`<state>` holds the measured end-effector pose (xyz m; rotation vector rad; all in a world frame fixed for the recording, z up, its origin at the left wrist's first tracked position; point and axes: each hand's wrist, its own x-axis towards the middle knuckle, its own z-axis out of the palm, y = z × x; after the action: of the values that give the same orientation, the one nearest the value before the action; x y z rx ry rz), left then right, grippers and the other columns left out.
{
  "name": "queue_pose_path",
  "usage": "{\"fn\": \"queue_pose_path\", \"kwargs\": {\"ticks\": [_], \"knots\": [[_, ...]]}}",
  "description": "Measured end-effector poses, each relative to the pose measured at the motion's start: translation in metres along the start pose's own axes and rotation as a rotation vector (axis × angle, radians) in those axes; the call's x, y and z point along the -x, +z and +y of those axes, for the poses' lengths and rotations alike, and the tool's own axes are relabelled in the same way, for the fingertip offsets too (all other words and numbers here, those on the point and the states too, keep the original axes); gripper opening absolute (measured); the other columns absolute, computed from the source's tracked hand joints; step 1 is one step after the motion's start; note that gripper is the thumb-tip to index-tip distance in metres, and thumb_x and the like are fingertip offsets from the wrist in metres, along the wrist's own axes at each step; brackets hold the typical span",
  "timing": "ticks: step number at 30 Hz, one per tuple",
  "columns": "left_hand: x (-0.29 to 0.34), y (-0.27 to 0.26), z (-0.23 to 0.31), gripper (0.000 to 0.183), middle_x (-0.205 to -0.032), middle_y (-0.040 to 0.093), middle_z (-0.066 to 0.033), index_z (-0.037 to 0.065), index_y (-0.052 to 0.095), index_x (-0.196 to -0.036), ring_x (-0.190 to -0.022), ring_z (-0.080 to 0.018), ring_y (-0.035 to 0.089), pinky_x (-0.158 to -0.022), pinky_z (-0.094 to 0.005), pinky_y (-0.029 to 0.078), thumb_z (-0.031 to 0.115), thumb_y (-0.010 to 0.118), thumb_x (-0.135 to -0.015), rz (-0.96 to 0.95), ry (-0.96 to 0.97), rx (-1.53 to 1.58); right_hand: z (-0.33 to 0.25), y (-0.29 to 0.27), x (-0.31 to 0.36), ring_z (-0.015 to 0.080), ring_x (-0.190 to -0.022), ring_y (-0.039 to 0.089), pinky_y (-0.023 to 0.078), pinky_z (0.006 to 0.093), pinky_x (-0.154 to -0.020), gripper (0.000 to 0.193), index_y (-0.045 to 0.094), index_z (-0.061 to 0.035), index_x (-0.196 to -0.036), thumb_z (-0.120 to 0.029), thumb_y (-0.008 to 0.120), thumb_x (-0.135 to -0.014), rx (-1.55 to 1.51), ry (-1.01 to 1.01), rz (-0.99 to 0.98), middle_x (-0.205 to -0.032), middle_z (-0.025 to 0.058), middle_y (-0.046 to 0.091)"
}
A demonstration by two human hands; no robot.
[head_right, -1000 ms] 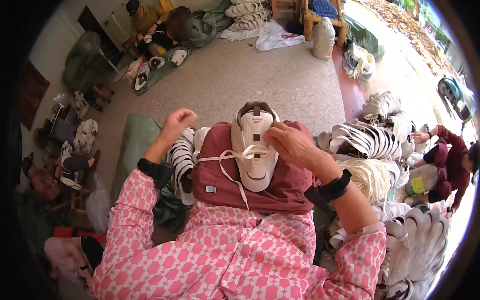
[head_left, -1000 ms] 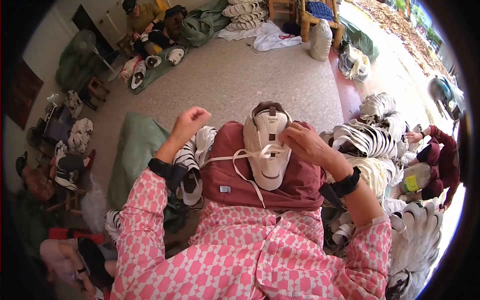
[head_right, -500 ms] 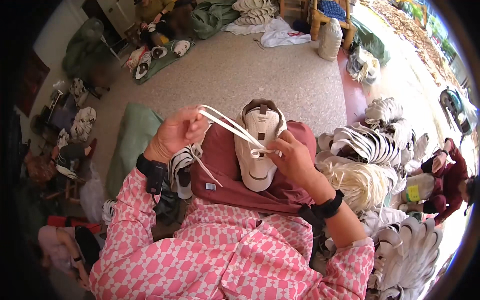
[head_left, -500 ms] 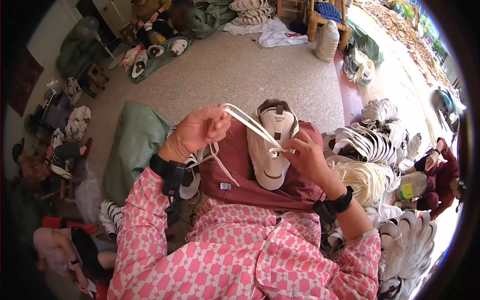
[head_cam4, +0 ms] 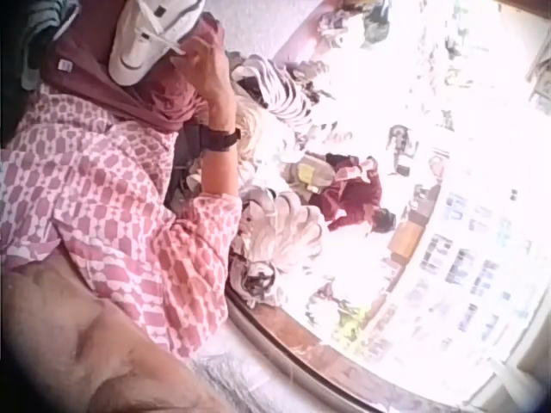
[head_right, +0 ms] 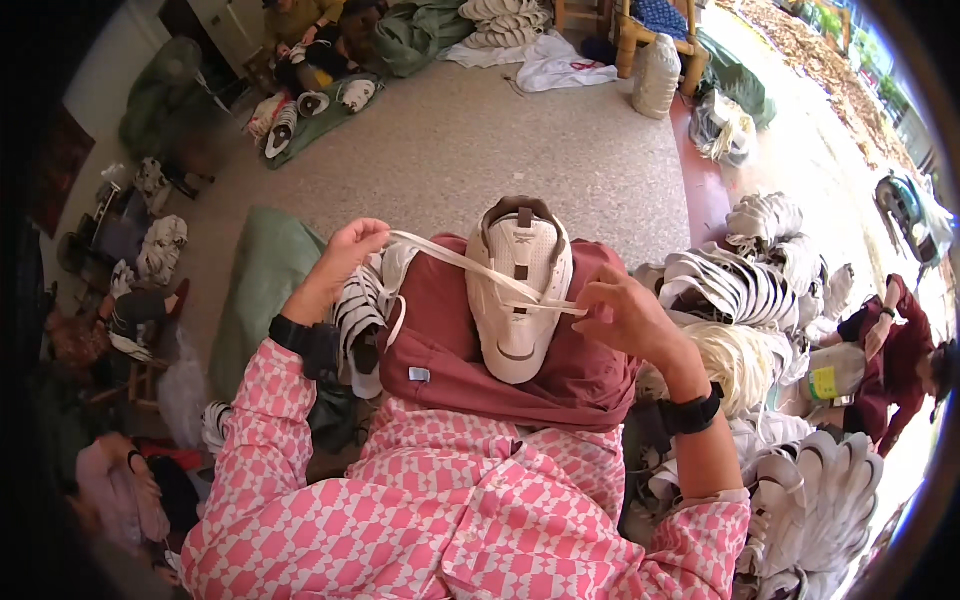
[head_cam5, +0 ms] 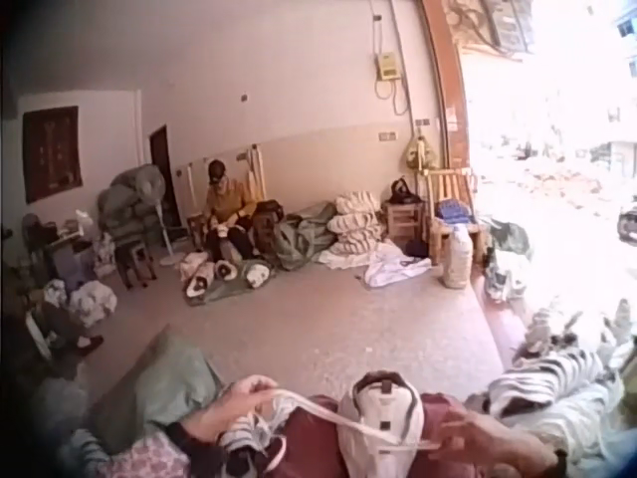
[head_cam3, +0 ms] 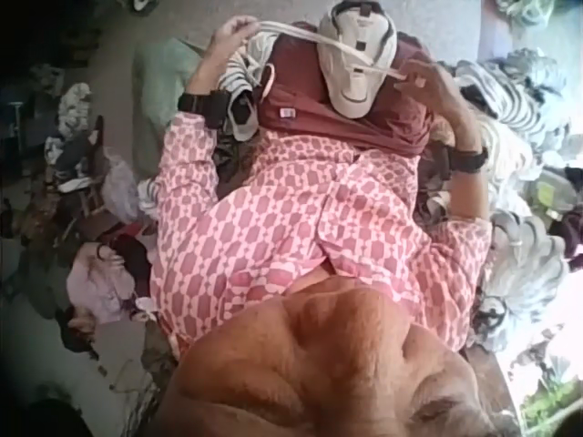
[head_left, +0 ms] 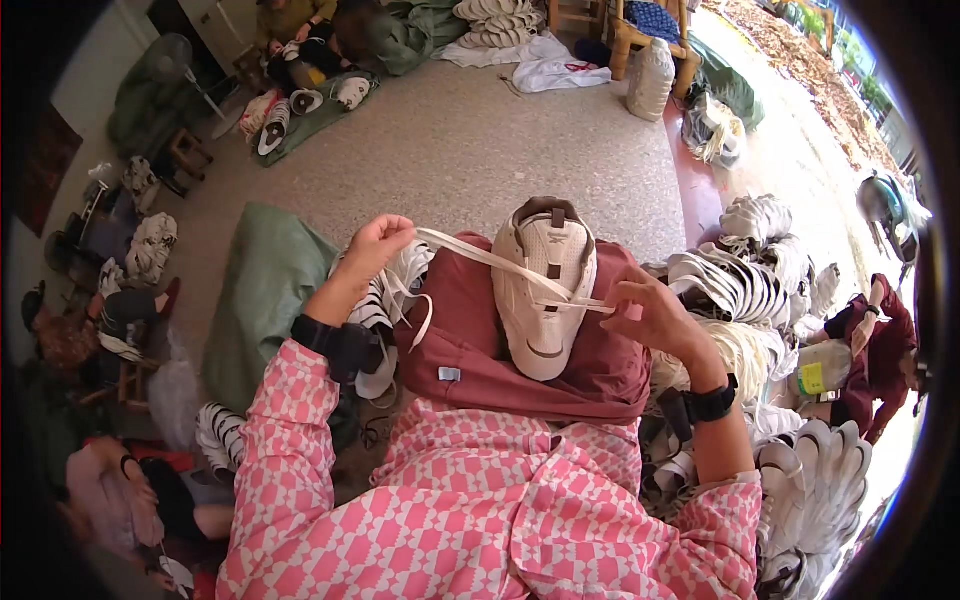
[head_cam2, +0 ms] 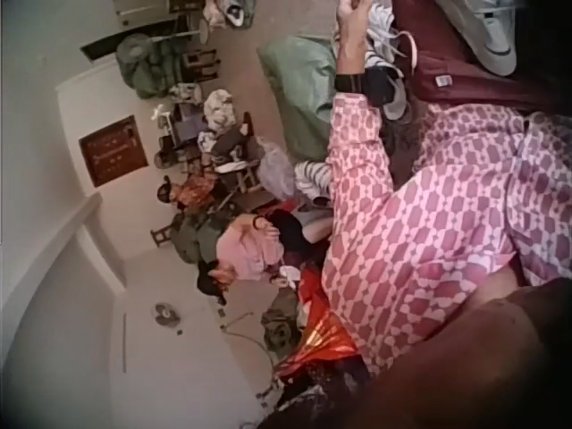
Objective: The recorder is inserting a shoelace into the eyelets of a beige shoe.
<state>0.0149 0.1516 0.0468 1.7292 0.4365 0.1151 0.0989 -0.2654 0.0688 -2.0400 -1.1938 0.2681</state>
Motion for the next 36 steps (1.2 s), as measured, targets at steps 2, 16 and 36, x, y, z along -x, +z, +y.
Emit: {"fn": "queue_pose_path", "kwargs": {"ticks": [2,16,36], "knots": [[0.012,0.021,0.004,0.019,-0.092,0.063,-0.005,0.006,0.064,-0.101,-0.084,-0.0189,0.061,-0.072,-0.0297,0.049,0.016,0.07,-0.086,0.165,0.495,-0.43,0.001,-0.003,-0.002,0.0213,-0.078,0.058,0.049,0.0324,-0.07,0.018,0.064,-0.0018,-0.085,-0.009,0.077,-0.076,0.043,0.007,0.019,-0.093,0.0086,0.056],[0.061,0.14,0.02,0.014,-0.089,0.052,-0.0087,0.006,0.062,-0.084,-0.082,-0.0292,0.061,-0.071,-0.0385,0.051,0.01,0.073,-0.077,-0.182,0.994,-0.591,-0.014,-0.002,-0.011,0.0138,-0.087,0.054,0.046,0.029,-0.076,0.026,0.064,0.0011,-0.089,-0.024,0.071,-0.087,-0.275,0.112,0.128,-0.105,0.0056,0.056],[0.032,0.145,0.057,0.013,-0.089,0.056,-0.0054,0.011,0.065,-0.08,-0.093,-0.0261,0.056,-0.082,-0.0382,0.043,0.018,0.075,-0.075,-0.111,1.063,-0.81,0.005,0.035,-0.03,0.03,-0.13,0.046,0.038,0.0384,-0.107,0.051,0.05,-0.0086,-0.137,-0.013,0.067,-0.089,-0.174,0.019,0.335,-0.14,0.0166,0.046]]}}
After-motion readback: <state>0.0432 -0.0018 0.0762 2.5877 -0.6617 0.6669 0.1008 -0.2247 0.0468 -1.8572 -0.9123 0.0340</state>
